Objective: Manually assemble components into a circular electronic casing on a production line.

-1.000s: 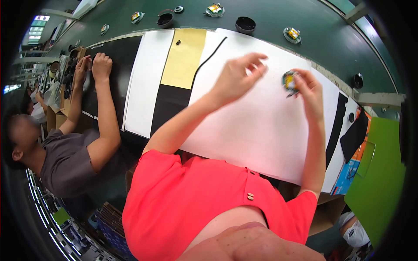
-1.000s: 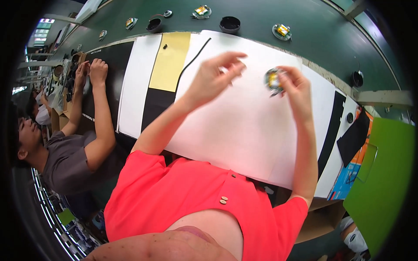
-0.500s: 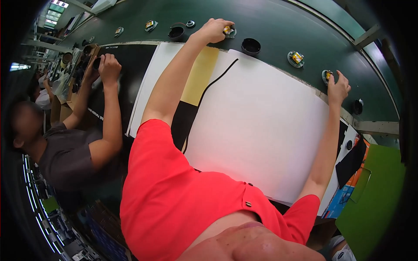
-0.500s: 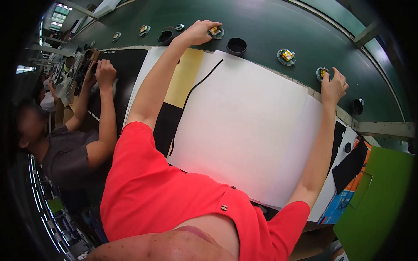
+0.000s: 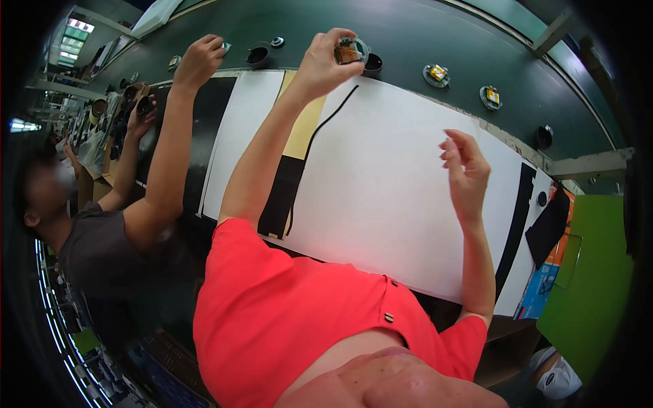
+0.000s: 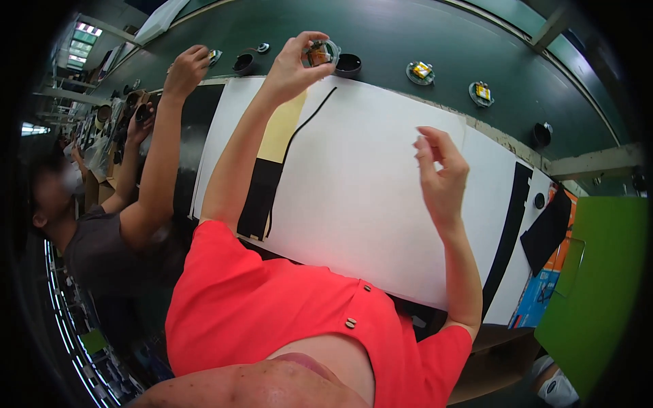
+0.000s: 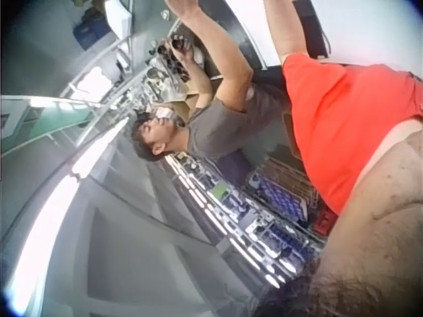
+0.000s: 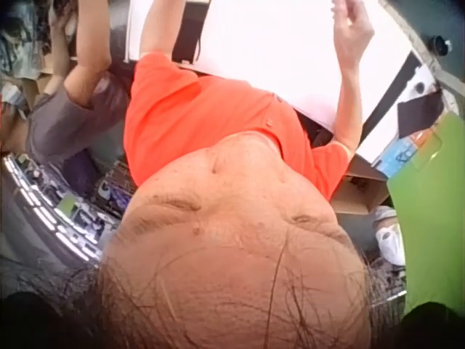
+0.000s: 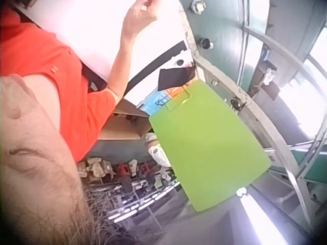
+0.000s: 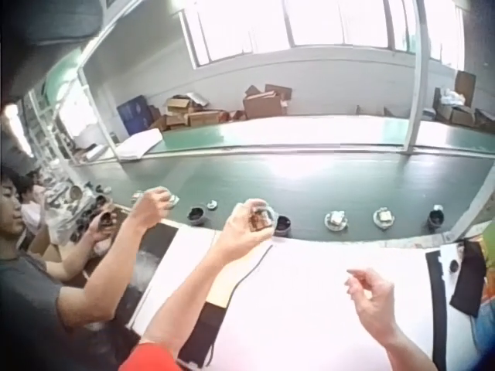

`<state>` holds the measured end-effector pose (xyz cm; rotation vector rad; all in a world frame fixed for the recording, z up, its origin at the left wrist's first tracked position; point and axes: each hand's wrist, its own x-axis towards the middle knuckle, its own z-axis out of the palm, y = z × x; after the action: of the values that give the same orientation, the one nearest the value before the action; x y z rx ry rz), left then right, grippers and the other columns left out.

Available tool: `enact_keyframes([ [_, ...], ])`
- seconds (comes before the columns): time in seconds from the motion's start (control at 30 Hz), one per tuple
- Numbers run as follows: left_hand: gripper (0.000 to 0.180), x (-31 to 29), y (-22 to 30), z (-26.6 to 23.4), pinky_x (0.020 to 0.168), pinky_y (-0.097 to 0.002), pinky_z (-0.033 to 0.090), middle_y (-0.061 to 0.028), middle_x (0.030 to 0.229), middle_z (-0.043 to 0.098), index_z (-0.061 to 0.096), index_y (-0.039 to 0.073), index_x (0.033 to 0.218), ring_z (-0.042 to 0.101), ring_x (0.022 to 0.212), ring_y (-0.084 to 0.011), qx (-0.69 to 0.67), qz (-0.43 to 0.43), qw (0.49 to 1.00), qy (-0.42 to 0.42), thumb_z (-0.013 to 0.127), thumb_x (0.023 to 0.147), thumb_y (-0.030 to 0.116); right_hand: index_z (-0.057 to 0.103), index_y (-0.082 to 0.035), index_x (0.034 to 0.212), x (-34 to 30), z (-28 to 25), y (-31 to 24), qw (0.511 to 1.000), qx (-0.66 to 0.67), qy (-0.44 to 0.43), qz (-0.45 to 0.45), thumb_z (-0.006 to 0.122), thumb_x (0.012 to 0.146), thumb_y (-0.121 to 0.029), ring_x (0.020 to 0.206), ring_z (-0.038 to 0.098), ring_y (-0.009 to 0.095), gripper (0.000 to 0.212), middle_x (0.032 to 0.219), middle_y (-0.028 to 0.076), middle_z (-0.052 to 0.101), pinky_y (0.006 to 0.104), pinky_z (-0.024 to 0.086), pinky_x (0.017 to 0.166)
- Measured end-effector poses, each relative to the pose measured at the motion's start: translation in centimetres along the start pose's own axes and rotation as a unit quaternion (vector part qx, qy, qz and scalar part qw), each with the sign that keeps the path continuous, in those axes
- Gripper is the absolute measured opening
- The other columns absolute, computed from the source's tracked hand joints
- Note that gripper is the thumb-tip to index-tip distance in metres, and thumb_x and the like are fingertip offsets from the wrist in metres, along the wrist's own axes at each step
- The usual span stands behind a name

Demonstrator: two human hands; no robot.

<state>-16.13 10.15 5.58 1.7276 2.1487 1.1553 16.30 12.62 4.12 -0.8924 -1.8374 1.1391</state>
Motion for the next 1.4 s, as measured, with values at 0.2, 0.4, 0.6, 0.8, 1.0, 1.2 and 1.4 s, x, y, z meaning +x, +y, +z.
enact_keyframes([
  [0.2,0.057,-9.1,9.3,3.5,0.070,-0.0271,0.057,-0.0127,0.112,0.062,0.051,0.001,0.127,0.067,0.087,-0.0148,-0.219,-0.071,0.964,-0.131,0.084,0.084,0.019,0.066,0.000,0.106,-3.5,3.2,-1.8,0.999,0.015,-0.024,0.020,0.064,0.098,-0.005,0.074,0.067,0.011,0.010,0.082,0.008,0.069,0.0252,0.053,0.067],
  [0.4,0.047,-12.5,10.8,6.6,0.078,-0.0296,0.064,-0.0151,0.116,0.061,0.051,-0.001,0.133,0.067,0.095,-0.0176,-0.275,-0.056,0.948,-0.152,0.072,0.091,0.004,0.061,-0.001,0.106,-5.0,3.0,0.4,0.998,0.036,0.049,0.035,0.066,0.097,-0.006,0.067,0.063,0.010,0.011,0.077,0.005,0.065,0.0265,0.051,0.060],
  [0.6,0.051,-13.8,11.0,7.8,0.082,-0.0302,0.064,-0.0151,0.122,0.061,0.050,-0.003,0.139,0.069,0.103,-0.0194,-0.316,-0.095,0.934,-0.141,0.069,0.092,0.000,0.061,-0.001,0.104,-5.4,3.0,1.3,0.997,0.023,0.063,0.050,0.067,0.097,-0.004,0.067,0.060,0.007,0.010,0.075,0.003,0.063,0.0247,0.048,0.058],
  [0.8,0.053,-14.3,11.1,9.1,0.078,-0.0298,0.065,-0.0141,0.121,0.062,0.052,-0.003,0.138,0.071,0.099,-0.0184,-0.301,-0.081,0.944,-0.110,0.073,0.088,-0.001,0.068,0.001,0.107,-4.9,3.0,1.7,0.983,0.128,0.084,0.103,0.066,0.098,-0.005,0.076,0.062,0.006,0.011,0.081,0.001,0.067,0.0222,0.051,0.069],
  [1.0,0.053,-14.5,10.7,9.4,0.072,-0.0305,0.065,-0.0153,0.116,0.062,0.053,-0.001,0.136,0.071,0.096,-0.0228,-0.283,-0.057,0.953,-0.097,0.073,0.086,-0.002,0.072,0.002,0.112,-4.9,2.4,0.1,0.970,0.193,0.002,0.146,0.062,0.101,-0.007,0.089,0.066,0.007,0.016,0.093,0.003,0.071,0.0223,0.052,0.077],
  [1.2,0.051,-14.6,10.6,9.4,0.072,-0.0314,0.065,-0.0152,0.115,0.061,0.054,0.000,0.135,0.071,0.095,-0.0237,-0.285,-0.067,0.952,-0.093,0.070,0.087,-0.003,0.072,0.002,0.110,-5.5,3.2,0.5,0.971,0.207,-0.015,0.121,0.059,0.103,-0.008,0.075,0.056,0.003,0.017,0.091,-0.001,0.067,0.0189,0.043,0.061],
  [1.4,0.052,-14.4,9.9,8.8,0.077,-0.0310,0.065,-0.0127,0.118,0.062,0.054,0.002,0.138,0.071,0.100,-0.0213,-0.310,-0.066,0.942,-0.108,0.066,0.088,-0.006,0.073,0.001,0.106,-4.9,2.0,0.5,0.952,0.223,-0.085,0.189,0.061,0.102,-0.010,0.067,0.050,0.001,0.016,0.081,-0.002,0.063,0.0184,0.037,0.055],
])
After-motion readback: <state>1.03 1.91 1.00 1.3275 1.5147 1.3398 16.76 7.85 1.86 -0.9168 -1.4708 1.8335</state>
